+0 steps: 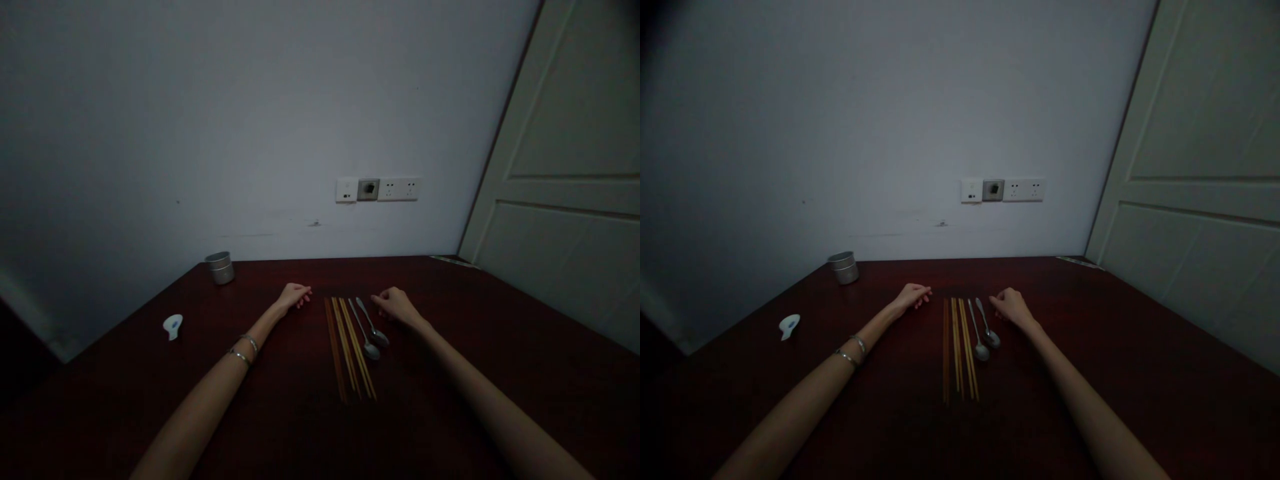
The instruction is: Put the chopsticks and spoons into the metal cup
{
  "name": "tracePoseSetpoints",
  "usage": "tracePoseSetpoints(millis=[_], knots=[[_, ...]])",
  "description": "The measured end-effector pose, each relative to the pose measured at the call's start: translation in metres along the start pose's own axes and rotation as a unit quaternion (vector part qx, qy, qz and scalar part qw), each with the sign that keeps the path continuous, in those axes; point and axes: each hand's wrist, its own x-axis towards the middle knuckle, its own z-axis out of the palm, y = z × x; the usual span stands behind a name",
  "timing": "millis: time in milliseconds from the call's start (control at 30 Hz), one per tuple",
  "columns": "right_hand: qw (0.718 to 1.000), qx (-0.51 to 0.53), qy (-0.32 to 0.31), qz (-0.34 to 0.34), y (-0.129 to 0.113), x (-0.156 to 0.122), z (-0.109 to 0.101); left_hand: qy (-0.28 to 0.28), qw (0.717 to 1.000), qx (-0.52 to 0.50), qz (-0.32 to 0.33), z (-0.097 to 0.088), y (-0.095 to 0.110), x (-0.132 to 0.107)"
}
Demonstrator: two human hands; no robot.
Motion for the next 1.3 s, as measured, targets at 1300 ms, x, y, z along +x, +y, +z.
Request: tracePoseSetpoints(millis=[1300], knots=[[0.923, -0.307, 0.137, -0.186, 0.091, 0.058, 0.043, 0.078, 0.968, 0.213, -0.11, -0.197, 0.007, -0.165]])
